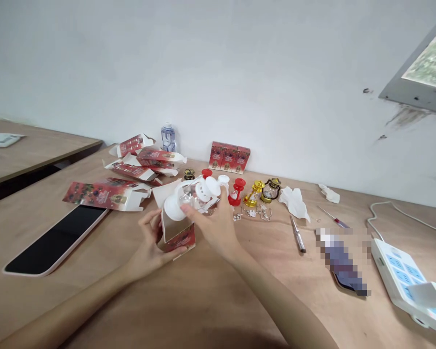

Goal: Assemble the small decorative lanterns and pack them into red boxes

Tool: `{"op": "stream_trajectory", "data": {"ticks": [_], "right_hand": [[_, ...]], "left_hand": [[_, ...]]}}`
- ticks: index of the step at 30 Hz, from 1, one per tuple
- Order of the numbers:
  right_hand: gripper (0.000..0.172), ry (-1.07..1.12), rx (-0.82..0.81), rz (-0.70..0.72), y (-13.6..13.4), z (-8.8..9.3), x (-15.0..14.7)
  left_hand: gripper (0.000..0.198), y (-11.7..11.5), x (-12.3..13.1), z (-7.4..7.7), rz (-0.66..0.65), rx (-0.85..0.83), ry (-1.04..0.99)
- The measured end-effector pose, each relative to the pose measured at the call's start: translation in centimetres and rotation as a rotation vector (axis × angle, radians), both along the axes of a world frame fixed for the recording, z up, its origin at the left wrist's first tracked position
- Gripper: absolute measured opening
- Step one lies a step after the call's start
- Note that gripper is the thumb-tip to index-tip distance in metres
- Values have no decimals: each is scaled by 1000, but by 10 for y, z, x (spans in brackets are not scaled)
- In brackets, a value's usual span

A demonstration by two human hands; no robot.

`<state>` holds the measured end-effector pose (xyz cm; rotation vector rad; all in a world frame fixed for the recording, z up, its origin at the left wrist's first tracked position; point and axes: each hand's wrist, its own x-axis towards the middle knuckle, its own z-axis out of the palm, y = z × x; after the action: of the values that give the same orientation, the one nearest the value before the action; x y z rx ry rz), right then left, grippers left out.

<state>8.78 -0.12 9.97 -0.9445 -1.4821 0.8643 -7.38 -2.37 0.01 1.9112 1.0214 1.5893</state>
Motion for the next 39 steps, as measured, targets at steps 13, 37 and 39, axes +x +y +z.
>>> {"op": "stream_trajectory", "data": {"ticks": [13,37,39], "right_hand": [[59,-759,183,85,5,18,10],[27,-203,-35,546,20,8,32],[35,-121,-62,515,24,-2,25]], "left_hand": [[76,-6,6,4,-92,-133,-196],[57,-8,0,14,-151,-56,-14],[56,-9,-1,16,-209,-82,-18]]}}
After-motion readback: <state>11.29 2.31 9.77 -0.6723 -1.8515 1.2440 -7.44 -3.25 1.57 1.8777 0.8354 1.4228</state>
